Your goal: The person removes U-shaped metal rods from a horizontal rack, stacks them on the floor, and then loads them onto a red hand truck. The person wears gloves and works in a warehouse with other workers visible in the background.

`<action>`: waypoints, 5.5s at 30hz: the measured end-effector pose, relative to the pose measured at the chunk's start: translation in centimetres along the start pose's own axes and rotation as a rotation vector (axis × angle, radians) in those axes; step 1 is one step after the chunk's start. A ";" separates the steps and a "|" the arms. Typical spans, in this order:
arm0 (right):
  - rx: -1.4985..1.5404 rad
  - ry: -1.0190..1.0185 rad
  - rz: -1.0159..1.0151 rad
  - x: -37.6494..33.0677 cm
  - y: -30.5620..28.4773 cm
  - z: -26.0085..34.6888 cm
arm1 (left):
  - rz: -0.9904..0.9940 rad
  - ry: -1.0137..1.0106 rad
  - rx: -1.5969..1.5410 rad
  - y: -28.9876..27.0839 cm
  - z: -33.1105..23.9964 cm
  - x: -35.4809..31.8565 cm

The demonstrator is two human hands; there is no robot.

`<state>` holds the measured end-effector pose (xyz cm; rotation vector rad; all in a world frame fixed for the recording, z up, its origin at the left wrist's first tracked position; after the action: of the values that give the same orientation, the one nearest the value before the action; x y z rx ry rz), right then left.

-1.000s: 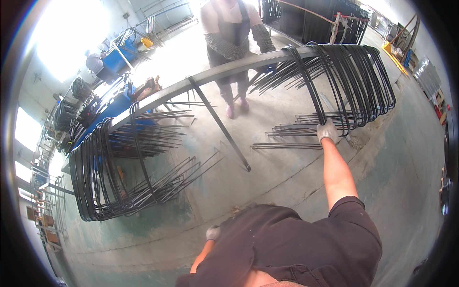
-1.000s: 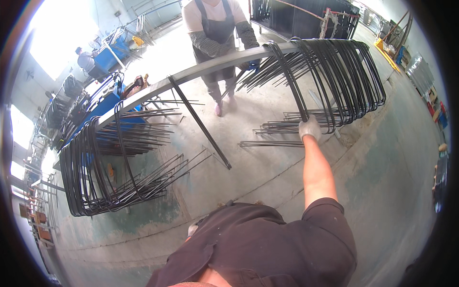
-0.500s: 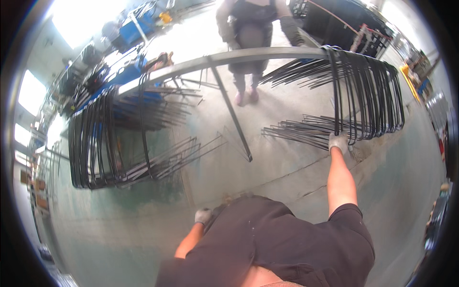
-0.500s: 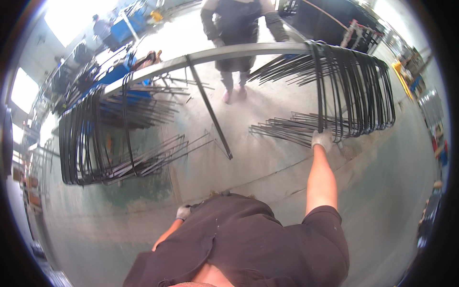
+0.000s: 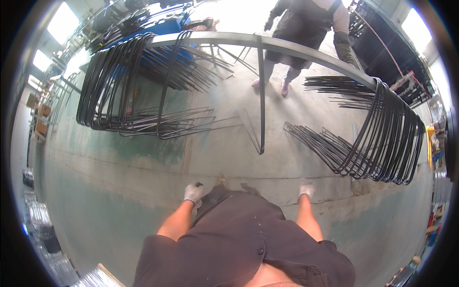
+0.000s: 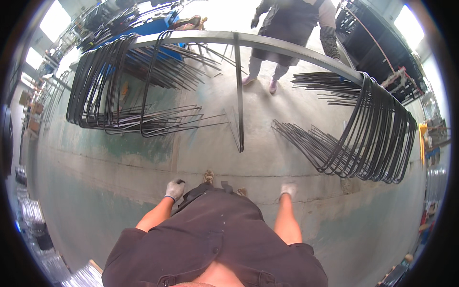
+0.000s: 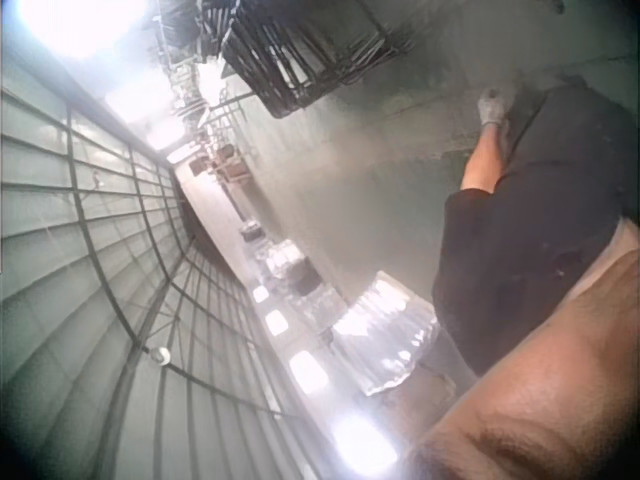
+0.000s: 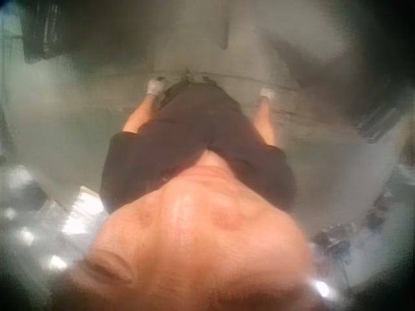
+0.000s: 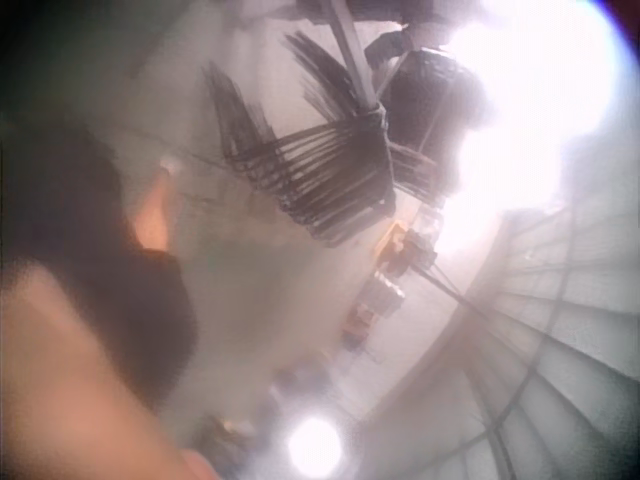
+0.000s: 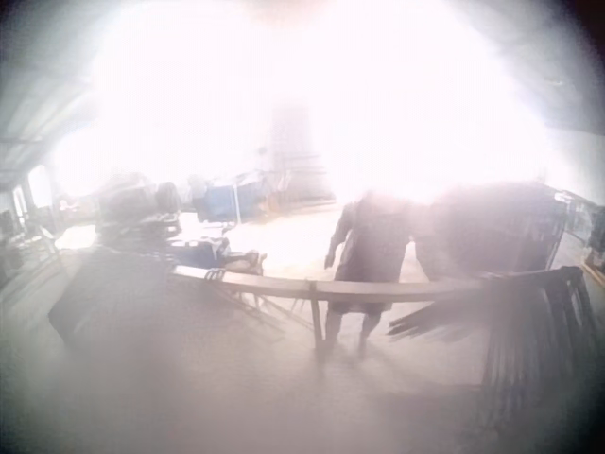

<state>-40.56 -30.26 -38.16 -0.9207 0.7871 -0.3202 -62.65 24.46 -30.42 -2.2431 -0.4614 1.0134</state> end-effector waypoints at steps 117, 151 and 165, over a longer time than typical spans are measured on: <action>0.972 -0.708 1.039 -52.3 27.1 61.9 | -0.474 0.771 -0.166 -48.2 -15.0 27.2; 0.656 -0.563 0.118 -26.7 1.7 45.7 | -0.536 0.635 0.257 -47.1 -19.4 27.1; 0.183 -0.794 -0.553 -28.8 1.1 45.1 | -0.616 0.572 0.070 -47.6 -18.3 28.4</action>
<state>-27.54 13.02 -9.46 -0.9757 -0.2355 -0.4529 -33.12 67.78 -4.85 -2.0012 -0.7667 0.0656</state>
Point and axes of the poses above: each hand's wrist, its own x-axis towards the middle knuckle, its own y-axis out of the palm, z = x × y, the point moved 1 cm from there along x, towards the middle knuckle, and after that the axes turned 2 degrees about z, right-handed, at the moved point
